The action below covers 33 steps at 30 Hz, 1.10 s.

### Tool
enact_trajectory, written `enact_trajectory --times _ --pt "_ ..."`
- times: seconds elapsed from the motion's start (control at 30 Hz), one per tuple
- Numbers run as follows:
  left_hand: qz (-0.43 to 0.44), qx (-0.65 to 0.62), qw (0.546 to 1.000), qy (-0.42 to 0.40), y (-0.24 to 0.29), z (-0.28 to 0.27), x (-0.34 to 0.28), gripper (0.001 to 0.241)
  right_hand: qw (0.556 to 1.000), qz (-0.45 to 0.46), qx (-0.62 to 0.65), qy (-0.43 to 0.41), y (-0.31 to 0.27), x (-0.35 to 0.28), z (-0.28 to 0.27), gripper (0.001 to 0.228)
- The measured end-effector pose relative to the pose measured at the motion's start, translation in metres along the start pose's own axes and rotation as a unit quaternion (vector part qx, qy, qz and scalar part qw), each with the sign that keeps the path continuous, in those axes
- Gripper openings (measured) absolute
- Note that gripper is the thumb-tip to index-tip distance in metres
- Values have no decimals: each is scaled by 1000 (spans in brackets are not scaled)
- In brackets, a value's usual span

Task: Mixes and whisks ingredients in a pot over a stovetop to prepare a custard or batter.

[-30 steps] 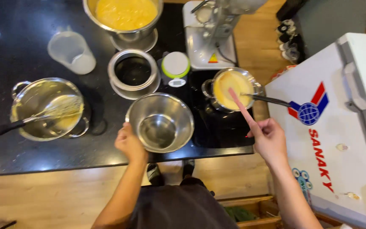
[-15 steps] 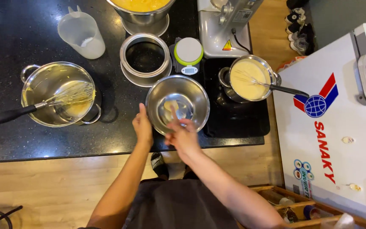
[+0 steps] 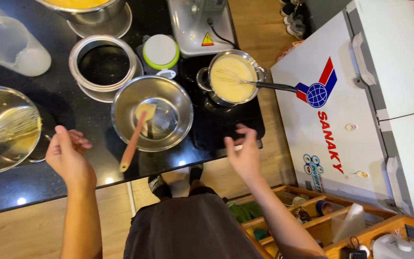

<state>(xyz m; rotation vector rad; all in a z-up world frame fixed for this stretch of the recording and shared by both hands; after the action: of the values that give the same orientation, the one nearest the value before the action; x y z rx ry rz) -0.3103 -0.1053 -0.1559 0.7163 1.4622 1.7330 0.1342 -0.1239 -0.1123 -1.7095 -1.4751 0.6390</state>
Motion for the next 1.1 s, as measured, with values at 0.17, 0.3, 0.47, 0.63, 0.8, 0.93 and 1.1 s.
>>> enact_trajectory --times 0.17,0.3,0.47,0.63,0.8,0.93,1.1 --pt "94 71 991 -67 44 107 -42 32 996 37 -74 -18 67 -5 -27 50" --pt "146 82 961 -221 27 174 -68 27 997 55 -38 -26 61 -11 -32 48" --pt "-22 197 930 -309 -17 217 -98 32 994 52 -17 -95 71 -12 -28 45" --pt "108 346 841 -402 6 258 -137 34 996 8 62 -57 89 1 -35 42" --pt "70 460 716 -520 -15 279 -183 45 931 21 364 22 125 46 -45 37" --pt "47 546 652 -524 -26 286 -203 49 899 71 429 42 135 105 -61 44" --pt "62 585 639 -496 -24 296 -208 47 885 130 446 20 99 168 -76 38"
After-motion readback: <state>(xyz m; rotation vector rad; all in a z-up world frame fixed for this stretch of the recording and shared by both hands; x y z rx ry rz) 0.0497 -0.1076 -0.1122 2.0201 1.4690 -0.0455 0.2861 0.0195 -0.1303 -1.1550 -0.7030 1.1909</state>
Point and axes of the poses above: each hand's wrist, its own x-axis towards the middle knuckle, its own z-axis out of the palm, y = z × x, the point moved 5 cm from there along x, towards the middle knuckle, and after that the axes turned 6 degrees about x, right-handed, at the moved point
